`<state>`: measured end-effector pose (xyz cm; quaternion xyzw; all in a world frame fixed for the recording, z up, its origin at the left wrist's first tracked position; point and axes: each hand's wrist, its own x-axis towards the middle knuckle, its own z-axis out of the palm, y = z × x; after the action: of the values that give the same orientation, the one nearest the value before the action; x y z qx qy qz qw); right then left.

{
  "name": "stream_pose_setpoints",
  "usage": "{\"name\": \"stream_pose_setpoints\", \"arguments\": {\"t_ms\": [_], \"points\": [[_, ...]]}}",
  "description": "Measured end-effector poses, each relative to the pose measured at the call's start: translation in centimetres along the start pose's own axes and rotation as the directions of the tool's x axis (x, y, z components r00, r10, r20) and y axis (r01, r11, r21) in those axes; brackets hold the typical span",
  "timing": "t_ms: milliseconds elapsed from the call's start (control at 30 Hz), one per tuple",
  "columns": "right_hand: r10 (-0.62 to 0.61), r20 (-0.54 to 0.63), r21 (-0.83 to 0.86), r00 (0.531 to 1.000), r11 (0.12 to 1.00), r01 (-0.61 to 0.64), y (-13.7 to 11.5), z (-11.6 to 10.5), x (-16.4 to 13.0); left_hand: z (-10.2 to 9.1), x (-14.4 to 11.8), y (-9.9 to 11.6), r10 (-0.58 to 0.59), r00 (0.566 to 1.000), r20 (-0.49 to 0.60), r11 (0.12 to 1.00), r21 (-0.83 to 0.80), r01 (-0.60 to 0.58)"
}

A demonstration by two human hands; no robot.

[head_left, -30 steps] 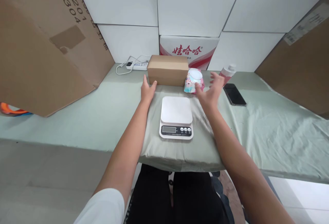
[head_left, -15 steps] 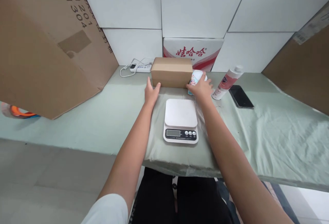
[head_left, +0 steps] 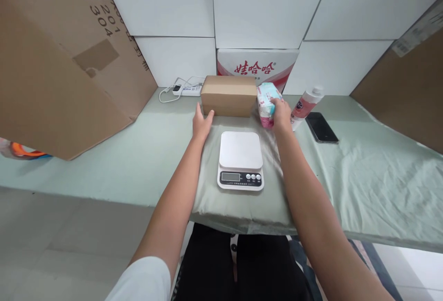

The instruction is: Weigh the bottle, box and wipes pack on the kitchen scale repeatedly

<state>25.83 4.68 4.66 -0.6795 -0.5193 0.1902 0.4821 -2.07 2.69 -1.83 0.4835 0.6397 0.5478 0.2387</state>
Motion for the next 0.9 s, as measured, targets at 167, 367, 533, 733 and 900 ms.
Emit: {"name": "stream_pose_setpoints", "arguments": {"t_ms": [167,367,533,733,900], "points": [[0.059,0.005,0.320,0.998,0.946,-0.057,-1.7,-0.8,-1.1,0.1,0.3,-0.3,0.031,1.000,-0.003,0.999,-0.019,-0.031],[-0.246,-0.009,0.420,0.969,0.879,0.227,-2.2,-4.8,-3.4,0.3,0.5,-0.4,0.045,0.999,0.019,0.999,-0.032,-0.044],[-0.383,0.215,0.365,0.898,0.885,0.290,-1.5,-7.3,-6.0,0.1,0.2,0.1,0.049,0.999,0.013,0.999,-0.023,-0.048],[-0.408,0.361,0.269,0.839,0.907,0.325,0.0,-7.0,-8.0,0.0,0.2,0.3,0.057,0.998,0.015,0.998,0.005,-0.057],[-0.552,0.298,0.341,0.779,0.824,0.453,1.2,-6.9,-7.7,0.1,0.3,-0.1,0.072,0.997,0.001,0.997,-0.005,-0.072]]}}
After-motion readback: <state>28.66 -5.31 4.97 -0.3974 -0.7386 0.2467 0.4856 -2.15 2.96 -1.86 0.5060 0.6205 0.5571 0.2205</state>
